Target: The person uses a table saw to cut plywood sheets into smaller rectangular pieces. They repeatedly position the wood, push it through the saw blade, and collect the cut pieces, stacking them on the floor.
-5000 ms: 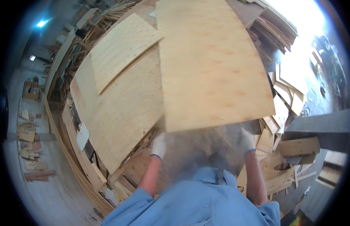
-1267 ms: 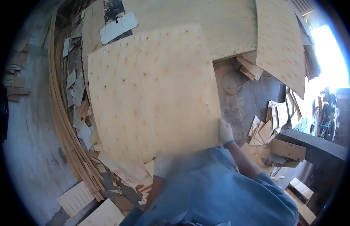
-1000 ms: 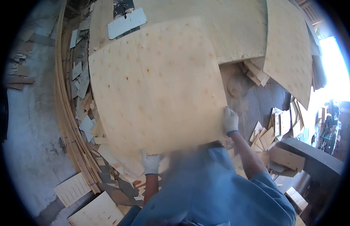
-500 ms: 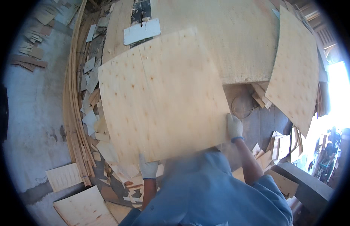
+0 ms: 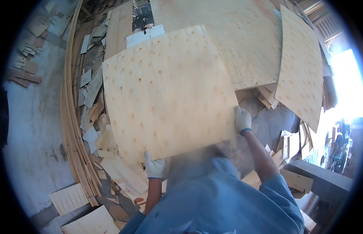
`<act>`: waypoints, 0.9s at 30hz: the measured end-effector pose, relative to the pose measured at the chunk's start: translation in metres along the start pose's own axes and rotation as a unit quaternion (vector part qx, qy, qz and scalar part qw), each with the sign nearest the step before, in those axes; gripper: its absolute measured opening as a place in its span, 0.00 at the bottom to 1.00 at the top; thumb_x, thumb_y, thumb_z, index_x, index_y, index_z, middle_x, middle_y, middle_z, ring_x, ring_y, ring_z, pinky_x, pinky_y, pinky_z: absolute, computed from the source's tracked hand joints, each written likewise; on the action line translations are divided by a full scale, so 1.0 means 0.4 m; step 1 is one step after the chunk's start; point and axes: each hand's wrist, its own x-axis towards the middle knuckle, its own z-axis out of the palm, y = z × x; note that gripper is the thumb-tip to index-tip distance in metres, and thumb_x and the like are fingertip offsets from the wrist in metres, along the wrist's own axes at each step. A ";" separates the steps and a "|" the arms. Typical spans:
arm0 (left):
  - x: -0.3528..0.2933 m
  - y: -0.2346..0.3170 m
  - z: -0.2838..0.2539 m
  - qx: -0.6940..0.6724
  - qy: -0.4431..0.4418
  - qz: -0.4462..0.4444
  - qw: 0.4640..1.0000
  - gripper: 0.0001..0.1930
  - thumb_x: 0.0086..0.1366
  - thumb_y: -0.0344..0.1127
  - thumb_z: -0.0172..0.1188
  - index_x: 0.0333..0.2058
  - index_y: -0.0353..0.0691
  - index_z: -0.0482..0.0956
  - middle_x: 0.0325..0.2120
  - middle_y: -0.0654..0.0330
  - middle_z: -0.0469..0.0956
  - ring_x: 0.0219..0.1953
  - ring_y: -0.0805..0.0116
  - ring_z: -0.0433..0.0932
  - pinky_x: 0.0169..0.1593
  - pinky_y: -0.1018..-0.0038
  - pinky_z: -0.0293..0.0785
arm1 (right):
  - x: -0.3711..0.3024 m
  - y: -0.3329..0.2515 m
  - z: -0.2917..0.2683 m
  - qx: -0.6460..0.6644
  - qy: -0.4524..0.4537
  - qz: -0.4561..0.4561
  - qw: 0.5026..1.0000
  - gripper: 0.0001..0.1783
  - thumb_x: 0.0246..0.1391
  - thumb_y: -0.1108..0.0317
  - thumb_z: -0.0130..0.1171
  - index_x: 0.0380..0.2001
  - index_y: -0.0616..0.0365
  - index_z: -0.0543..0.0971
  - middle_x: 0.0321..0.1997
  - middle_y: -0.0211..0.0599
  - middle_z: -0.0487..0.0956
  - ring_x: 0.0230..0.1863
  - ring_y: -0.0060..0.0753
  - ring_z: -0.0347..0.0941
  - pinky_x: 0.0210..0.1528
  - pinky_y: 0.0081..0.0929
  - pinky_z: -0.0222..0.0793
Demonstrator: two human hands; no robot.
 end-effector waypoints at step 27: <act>0.154 0.200 -0.018 0.050 0.054 0.153 0.985 0.22 0.72 0.42 0.51 0.59 0.36 0.68 0.60 0.52 0.70 0.62 0.54 0.68 0.66 0.55 0.62 | -0.166 0.028 0.189 0.620 -0.054 0.259 0.739 0.29 0.63 0.48 0.53 0.60 0.53 0.67 0.57 0.41 0.75 0.56 0.45 0.75 0.51 0.56 0.76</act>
